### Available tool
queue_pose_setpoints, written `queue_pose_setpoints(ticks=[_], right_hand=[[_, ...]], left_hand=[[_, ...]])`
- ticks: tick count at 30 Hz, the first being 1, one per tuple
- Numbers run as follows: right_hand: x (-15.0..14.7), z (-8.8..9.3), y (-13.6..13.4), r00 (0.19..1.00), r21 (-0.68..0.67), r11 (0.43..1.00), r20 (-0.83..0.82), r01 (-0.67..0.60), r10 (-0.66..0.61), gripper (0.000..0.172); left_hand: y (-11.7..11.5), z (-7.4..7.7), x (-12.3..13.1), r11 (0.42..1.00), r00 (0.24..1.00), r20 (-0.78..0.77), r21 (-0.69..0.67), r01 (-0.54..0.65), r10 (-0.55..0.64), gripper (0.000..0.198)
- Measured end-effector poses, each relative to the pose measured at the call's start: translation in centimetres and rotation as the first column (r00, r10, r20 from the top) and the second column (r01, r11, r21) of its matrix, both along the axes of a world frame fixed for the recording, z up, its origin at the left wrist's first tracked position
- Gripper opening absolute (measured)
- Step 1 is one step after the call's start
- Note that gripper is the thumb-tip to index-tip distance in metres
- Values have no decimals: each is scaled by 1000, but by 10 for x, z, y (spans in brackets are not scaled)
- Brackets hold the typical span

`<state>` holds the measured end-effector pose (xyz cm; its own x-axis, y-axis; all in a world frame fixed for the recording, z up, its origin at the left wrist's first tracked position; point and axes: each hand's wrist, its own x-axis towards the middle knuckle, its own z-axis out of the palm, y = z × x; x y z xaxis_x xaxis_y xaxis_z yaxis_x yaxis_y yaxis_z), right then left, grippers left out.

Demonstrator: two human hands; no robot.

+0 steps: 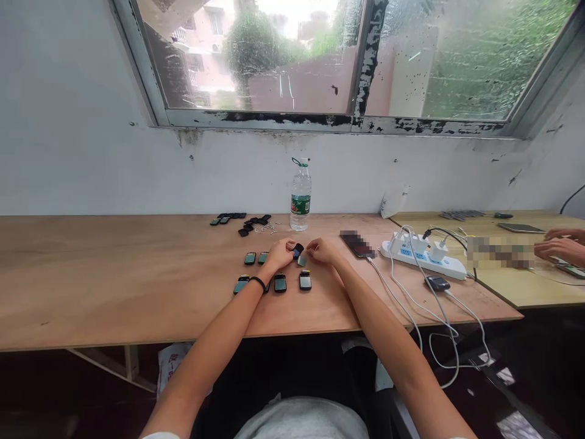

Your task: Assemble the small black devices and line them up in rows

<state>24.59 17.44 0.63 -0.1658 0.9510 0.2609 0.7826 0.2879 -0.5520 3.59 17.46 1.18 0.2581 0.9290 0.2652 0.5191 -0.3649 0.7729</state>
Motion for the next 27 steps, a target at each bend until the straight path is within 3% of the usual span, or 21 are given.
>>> queue_pose_setpoints(ticks=[2, 4, 8, 11, 15, 18, 21, 27], right_hand=[[1, 4, -2, 1000, 4, 1000, -8, -23, 23, 17], [3, 9, -4, 992, -33, 991, -3, -130, 130, 16], [6, 15, -9, 940, -137, 935, 53, -328, 338, 32], [3, 14, -11, 934, -128, 931, 61, -343, 352, 38], [1, 13, -10, 936, -118, 930, 19, -348, 353, 27], [2, 14, -8, 926, -106, 922, -101, -373, 363, 24], [4, 14, -7, 890, -92, 913, -280, -398, 359, 32], [2, 15, -8, 766, -5, 929, -567, -370, 302, 43]], left_hand=[[-1, 1, 0, 1000, 1000, 10, -19, 2, -2, 42], [-3, 2, -1, 999, 1000, 21, -35, 3, -2, 42], [-4, 3, 0, 998, 999, 51, -67, 5, -1, 41], [-2, 3, 1, 995, 996, 86, -96, 8, 0, 41], [0, 1, 1, 988, 988, 157, -155, 26, -2, 44], [1, 1, 2, 975, 972, 234, -214, 63, -11, 47], [1, 1, 2, 960, 943, 333, -259, 110, -18, 46], [-5, 7, 1, 924, 857, 507, -279, 264, -92, 44]])
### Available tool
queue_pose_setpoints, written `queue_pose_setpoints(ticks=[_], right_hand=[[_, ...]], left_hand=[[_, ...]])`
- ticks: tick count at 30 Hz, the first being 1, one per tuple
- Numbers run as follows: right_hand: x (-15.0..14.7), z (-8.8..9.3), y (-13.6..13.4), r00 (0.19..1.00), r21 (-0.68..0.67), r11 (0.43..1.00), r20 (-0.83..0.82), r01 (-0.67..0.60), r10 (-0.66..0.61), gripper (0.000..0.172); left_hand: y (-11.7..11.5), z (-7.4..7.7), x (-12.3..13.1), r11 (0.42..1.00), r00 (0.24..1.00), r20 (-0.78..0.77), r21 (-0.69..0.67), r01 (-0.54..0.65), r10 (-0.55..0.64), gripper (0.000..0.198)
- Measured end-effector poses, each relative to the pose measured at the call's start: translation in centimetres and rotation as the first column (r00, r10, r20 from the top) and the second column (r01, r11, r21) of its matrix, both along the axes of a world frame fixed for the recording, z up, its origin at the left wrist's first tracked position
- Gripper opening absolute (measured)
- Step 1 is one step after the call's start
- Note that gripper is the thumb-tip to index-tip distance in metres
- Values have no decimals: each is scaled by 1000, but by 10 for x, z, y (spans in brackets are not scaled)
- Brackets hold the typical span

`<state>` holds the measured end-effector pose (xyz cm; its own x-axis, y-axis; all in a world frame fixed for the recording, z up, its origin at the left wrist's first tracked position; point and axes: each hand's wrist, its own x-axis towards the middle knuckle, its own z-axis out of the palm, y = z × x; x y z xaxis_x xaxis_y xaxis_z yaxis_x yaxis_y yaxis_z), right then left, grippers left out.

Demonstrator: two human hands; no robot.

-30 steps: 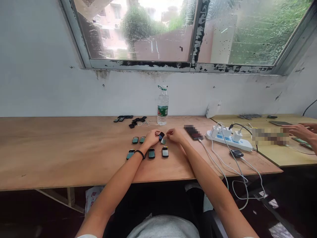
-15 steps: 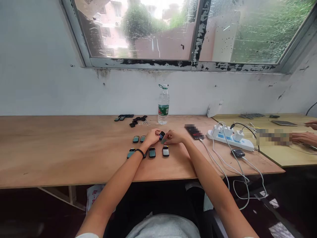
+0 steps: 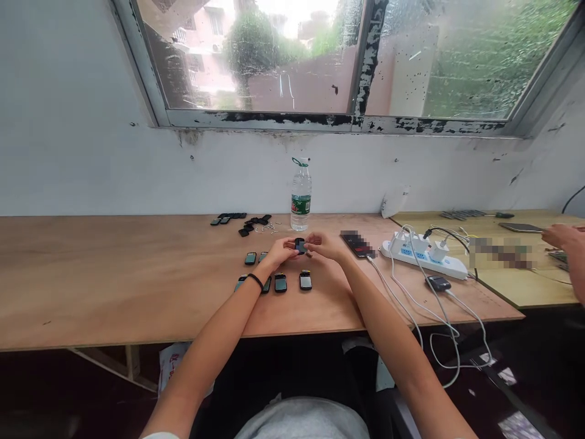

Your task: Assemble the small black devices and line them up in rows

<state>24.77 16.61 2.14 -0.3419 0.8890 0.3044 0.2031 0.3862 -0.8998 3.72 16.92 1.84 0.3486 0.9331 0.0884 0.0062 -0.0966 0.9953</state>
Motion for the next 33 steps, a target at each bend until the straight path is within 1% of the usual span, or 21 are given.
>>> queue_pose_setpoints(ticks=[3, 5, 7, 12, 16, 20, 26, 30, 33], right_hand=[[1, 2, -1, 997, 16, 999, -71, 35, -34, 50], [1, 2, -1, 995, 34, 998, -91, 49, -46, 49], [1, 1, 0, 993, 43, 998, -106, 52, -47, 48], [0, 0, 2, 991, 45, 998, -125, 49, -43, 48], [0, 2, 1, 991, 28, 998, -122, 59, -55, 48], [1, 3, -1, 989, 10, 998, -131, 67, -65, 47], [0, 7, -4, 990, 37, 997, -126, 71, -66, 44], [-1, 8, -6, 990, 43, 997, -123, 70, -64, 44], [-1, 9, -7, 991, 77, 994, -116, 82, -73, 43]], left_hand=[[-3, 4, -1, 998, 993, 107, -32, 54, -50, 46], [-4, 6, -1, 995, 981, 179, -56, 82, -71, 45], [-4, 7, -1, 993, 975, 209, -74, 87, -70, 42], [-3, 7, -1, 995, 979, 199, -83, 61, -44, 41], [-3, 8, -1, 995, 978, 197, -61, 74, -61, 38], [-5, 9, 0, 995, 979, 200, -75, 65, -49, 36], [-7, 11, 1, 994, 980, 200, -97, 40, -20, 36], [-9, 13, 2, 995, 979, 201, -88, 46, -28, 33], [-10, 14, 2, 995, 980, 199, -90, 35, -16, 30]])
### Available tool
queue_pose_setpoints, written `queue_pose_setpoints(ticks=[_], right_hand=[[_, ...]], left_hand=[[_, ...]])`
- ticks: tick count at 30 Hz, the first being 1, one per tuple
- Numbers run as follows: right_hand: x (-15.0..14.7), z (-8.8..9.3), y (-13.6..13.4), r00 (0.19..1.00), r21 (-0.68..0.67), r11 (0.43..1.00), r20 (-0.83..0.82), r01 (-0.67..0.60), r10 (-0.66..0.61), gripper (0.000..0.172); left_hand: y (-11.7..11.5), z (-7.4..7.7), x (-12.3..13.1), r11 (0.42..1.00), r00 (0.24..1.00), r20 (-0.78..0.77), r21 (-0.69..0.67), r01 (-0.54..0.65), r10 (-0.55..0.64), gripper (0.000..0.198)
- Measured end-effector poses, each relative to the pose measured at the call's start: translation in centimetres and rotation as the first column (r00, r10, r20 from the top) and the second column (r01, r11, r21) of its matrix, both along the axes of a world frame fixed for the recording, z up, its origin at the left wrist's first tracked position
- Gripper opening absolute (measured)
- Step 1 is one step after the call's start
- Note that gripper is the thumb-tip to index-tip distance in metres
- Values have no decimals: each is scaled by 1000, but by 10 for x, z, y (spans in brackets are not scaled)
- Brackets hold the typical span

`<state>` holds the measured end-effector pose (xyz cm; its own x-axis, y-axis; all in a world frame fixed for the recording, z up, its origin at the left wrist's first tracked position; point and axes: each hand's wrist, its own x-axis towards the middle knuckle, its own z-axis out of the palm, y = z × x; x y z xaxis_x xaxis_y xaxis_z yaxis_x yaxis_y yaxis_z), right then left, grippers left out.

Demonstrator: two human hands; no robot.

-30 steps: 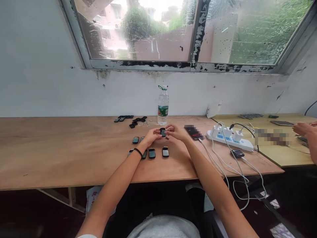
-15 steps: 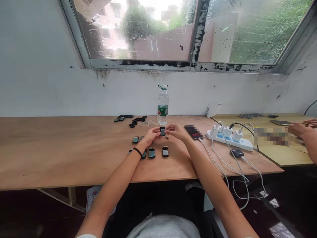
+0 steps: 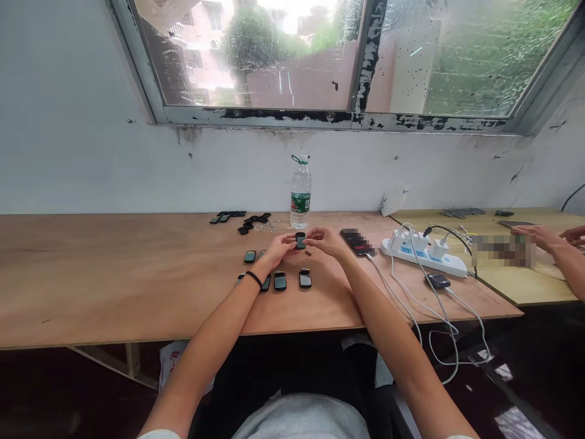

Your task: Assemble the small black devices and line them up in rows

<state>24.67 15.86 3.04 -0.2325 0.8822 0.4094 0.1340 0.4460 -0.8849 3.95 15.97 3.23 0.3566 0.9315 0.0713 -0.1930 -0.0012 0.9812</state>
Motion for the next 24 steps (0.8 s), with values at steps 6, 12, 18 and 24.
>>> queue_pose_setpoints(ticks=[6, 12, 18, 24], right_hand=[[-1, 0, -1, 999, 10, 1000, 35, 18, -19, 43], [-1, -1, 1, 999, 12, 1000, 48, 17, -18, 39], [-1, 0, 0, 999, -9, 1000, 35, 7, -6, 39], [-1, 2, -3, 999, 0, 1000, 35, 8, -8, 40]], left_hand=[[1, -1, 0, 999, 1000, -6, -30, -12, 12, 34], [3, -2, -1, 1000, 1000, 1, -30, -4, 5, 32], [4, -3, -1, 1000, 1000, 16, -24, 5, -4, 34], [5, -4, -1, 999, 999, 32, -50, -17, 18, 34]])
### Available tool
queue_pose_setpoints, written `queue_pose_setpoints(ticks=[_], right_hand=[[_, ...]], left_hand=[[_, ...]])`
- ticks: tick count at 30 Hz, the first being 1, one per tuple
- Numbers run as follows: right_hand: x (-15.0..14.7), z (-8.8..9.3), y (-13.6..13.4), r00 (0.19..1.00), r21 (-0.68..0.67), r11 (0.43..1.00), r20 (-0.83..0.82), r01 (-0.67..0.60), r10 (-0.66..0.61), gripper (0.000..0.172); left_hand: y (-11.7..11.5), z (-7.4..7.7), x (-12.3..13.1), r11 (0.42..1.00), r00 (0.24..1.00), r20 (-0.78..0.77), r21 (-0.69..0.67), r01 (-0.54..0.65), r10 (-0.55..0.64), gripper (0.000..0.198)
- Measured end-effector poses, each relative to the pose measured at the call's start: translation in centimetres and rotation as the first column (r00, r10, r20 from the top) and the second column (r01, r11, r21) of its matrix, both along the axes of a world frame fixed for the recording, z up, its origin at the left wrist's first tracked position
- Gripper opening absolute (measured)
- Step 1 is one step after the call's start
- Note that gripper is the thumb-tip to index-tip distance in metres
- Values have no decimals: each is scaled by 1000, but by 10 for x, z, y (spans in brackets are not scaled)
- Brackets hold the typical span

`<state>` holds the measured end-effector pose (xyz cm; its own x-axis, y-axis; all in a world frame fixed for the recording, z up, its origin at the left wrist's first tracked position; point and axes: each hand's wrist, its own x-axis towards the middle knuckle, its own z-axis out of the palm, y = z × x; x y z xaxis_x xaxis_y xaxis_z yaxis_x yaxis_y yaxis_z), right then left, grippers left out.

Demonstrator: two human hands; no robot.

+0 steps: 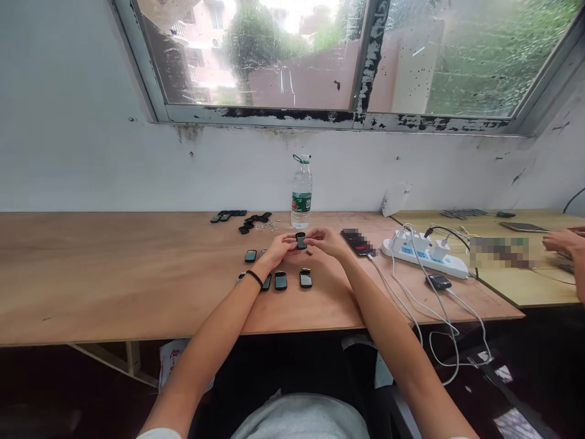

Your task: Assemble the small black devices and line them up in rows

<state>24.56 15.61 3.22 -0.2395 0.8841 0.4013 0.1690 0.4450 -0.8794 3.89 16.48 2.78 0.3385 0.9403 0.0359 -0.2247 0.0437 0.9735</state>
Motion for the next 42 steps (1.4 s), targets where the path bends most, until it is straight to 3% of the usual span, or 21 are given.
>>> queue_pose_setpoints(ticks=[18, 26, 36, 42], right_hand=[[1, -10, 10, 999, 39, 999, -23, -24, 25, 40], [0, -11, 11, 999, 53, 998, -38, -17, 19, 44], [-3, -14, 11, 1000, 99, 995, 11, -2, 1, 40], [-8, -13, 7, 999, 43, 999, 36, -9, 8, 41]], left_hand=[[-3, 4, 0, 999, 1000, 23, -42, 8, -7, 31], [-4, 4, -2, 995, 993, 68, -23, 97, -95, 41], [1, -3, -1, 999, 1000, -8, 44, 8, -7, 41], [2, -3, -2, 999, 999, -33, 36, 0, 1, 43]])
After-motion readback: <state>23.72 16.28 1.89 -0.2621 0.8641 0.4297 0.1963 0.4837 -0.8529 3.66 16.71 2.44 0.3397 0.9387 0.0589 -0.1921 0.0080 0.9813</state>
